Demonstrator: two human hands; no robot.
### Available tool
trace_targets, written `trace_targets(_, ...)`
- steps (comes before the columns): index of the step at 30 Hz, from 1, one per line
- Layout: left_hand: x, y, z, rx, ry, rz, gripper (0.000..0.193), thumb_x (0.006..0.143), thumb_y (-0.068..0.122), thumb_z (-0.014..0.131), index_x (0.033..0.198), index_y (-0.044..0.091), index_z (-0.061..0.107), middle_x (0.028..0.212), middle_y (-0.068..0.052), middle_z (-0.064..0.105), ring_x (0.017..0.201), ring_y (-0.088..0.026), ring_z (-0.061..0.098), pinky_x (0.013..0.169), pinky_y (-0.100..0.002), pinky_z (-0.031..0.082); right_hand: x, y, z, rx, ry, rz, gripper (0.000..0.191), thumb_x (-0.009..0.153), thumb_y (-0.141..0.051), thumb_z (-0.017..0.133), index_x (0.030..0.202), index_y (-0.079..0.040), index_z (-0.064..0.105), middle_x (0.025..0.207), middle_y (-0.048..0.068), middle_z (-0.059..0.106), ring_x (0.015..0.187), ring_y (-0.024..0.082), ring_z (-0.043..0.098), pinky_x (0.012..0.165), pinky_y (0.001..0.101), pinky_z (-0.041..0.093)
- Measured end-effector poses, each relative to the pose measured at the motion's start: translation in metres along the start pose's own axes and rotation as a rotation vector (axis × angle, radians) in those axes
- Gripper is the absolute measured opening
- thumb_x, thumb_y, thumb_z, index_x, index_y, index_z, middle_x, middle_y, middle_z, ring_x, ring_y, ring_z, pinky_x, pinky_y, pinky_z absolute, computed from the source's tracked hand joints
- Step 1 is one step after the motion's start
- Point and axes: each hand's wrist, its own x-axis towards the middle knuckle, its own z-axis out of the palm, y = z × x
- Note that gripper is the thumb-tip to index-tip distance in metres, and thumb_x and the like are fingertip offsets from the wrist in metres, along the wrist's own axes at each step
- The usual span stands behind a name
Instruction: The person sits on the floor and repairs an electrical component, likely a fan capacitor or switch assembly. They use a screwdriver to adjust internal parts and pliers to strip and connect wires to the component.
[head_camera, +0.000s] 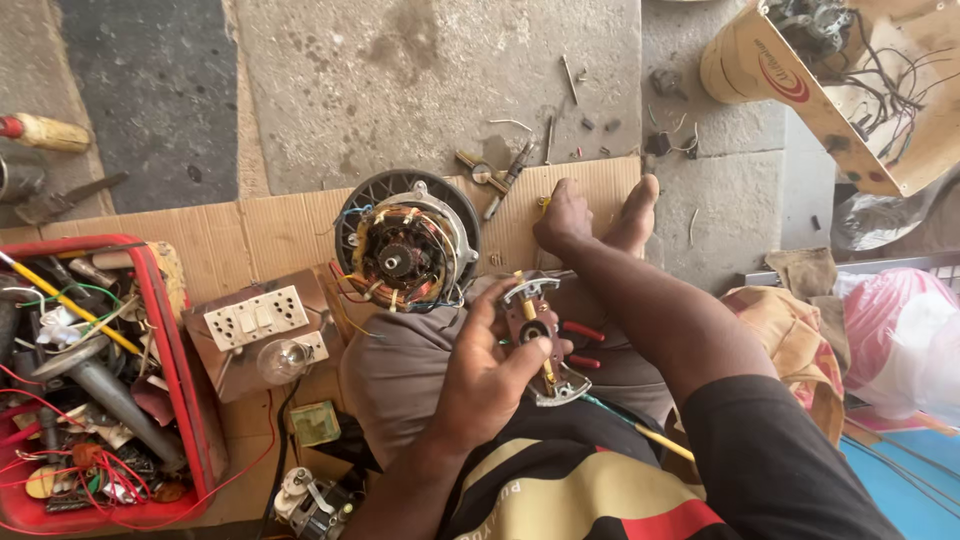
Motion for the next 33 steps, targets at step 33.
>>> trace_targets(33,0.07,-0.133,0.104,0.564,-0.135,-0.112,0.019,0.093,0.007,0.069,0.109,-0.001,0.061,0.082,-0.008,0.074,0.068,-0.011,0.069,0.061,-0.027,0.059,-0.182,0.242,-0.1,1.053,0.535,-0.777,0.067,0.103,0.022,0.06,0.156,-0.015,0.043,0.136,0.017,0.057,0.124,0.028,0.067,0.108,0.0469,0.061)
